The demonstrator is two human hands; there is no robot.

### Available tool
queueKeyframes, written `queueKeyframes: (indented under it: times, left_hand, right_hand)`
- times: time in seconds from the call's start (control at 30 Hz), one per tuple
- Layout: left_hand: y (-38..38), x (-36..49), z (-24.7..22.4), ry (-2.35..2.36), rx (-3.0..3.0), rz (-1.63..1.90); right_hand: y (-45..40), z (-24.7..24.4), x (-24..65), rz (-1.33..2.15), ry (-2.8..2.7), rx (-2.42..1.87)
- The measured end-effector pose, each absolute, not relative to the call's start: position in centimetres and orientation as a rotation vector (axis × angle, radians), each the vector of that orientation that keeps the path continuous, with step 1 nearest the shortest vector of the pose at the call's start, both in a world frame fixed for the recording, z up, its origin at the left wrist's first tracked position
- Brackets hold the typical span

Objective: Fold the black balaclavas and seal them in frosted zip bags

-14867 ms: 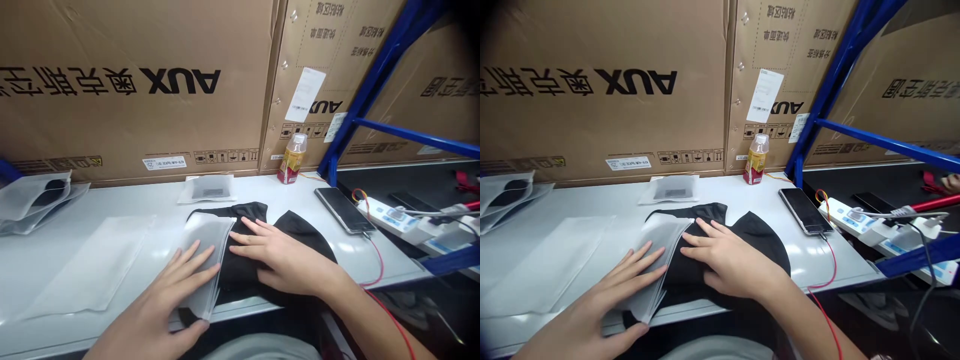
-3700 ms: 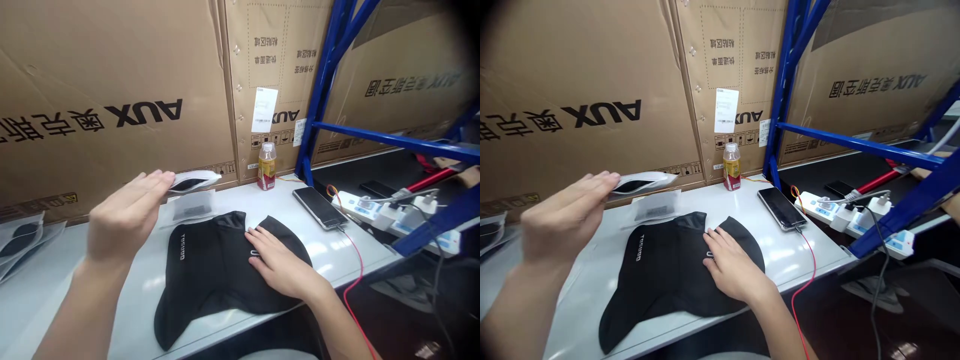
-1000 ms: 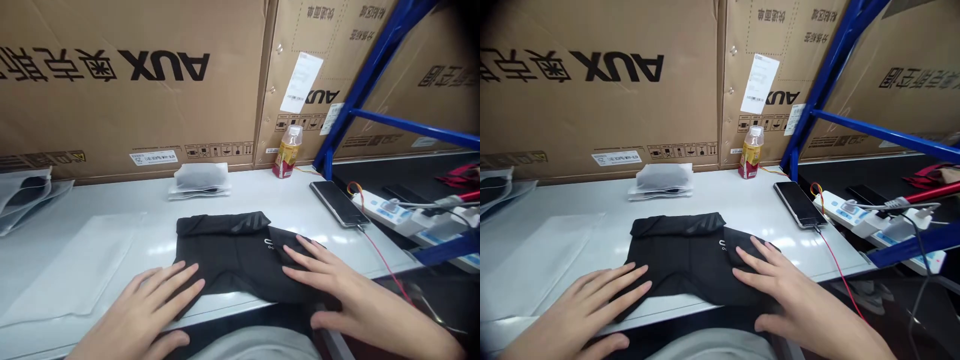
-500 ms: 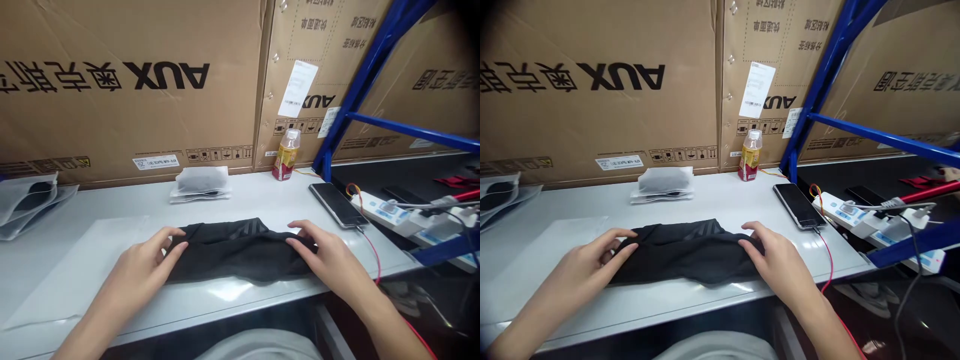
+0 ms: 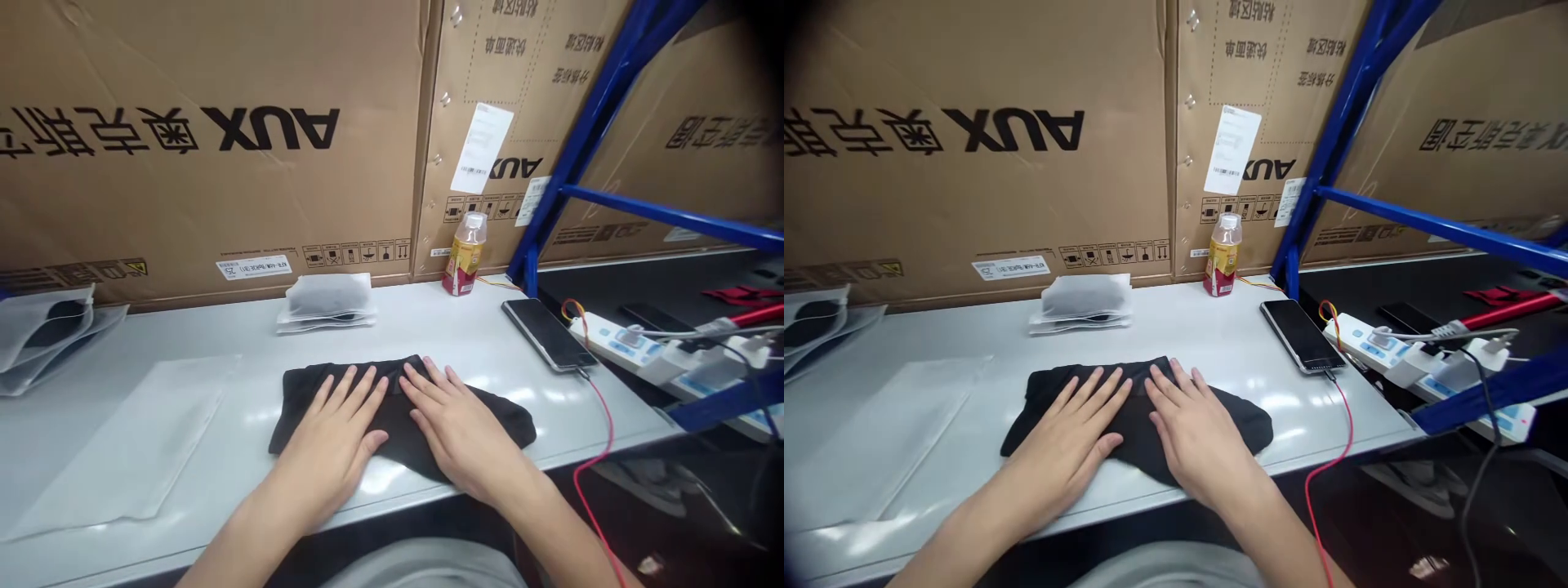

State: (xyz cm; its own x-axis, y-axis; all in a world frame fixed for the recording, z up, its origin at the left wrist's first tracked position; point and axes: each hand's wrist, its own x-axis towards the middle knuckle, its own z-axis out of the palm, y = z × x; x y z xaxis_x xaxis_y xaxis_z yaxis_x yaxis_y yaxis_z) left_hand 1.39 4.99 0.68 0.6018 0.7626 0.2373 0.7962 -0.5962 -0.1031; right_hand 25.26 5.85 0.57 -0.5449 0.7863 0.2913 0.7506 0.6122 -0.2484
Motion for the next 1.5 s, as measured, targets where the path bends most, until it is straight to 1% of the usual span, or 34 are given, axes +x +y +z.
queueKeyframes:
  times: [0.1,0.23,0.33,0.47,0.57,0.7,0.83,0.9,1.0,1.1,1.27,1.37,1.43,1.5]
  left_hand:
    - [5.3,0.7,0.4,-1.371,-2.701,-0.188]
    - [5.3,1.8,2.0,-1.413,-2.699,-0.139]
    - [5.3,4.1,2.9,-1.395,-2.738,-0.153]
    - [5.2,7.3,1.9,-1.554,-2.763,-0.230]
    - [4.8,9.1,0.5,-1.715,-2.651,-0.306]
    - [4.1,10.6,0.2,-1.790,-2.587,-0.417]
    - [4.0,11.3,0.7,-1.694,-2.681,-0.479]
    - [4.1,11.5,0.8,-1.666,-2.706,-0.499]
    - [4.3,10.8,1.2,-1.589,-2.771,-0.517]
    - [4.4,8.2,1.9,-1.451,-2.905,-0.500]
    - [4.3,2.6,1.9,-1.372,-3.005,-0.442]
    - [4.0,1.4,1.5,-1.454,-2.907,-0.580]
    - [3.8,2.0,1.6,-1.518,-2.814,-0.711]
    - [3.7,3.4,1.9,-1.532,-2.771,-0.768]
  right_hand:
    - [6.9,-0.4,25.7,0.219,-2.469,-1.294]
    - [7.1,0.1,26.4,0.349,-2.414,-1.260]
    - [6.5,1.1,27.8,0.314,-2.334,-1.269]
    - [5.3,2.1,31.9,0.103,-2.194,-1.688]
    - [4.7,2.4,34.6,0.178,-2.162,-1.920]
    - [5.2,3.5,34.7,0.323,-1.925,-2.024]
    - [5.5,4.9,31.4,0.195,-1.562,-1.849]
    - [5.2,5.2,29.4,0.237,-1.540,-1.691]
    - [4.5,4.4,27.1,0.408,-1.850,-1.416]
    - [4.5,3.0,26.3,0.483,-2.222,-1.224]
    - [5.0,2.1,26.8,0.524,-2.420,-1.216]
    - [4.8,2.8,26.9,0.606,-2.418,-1.266]
    - [4.7,3.2,26.6,0.688,-2.365,-1.298]
    - [4.6,3.3,26.3,0.743,-2.322,-1.306]
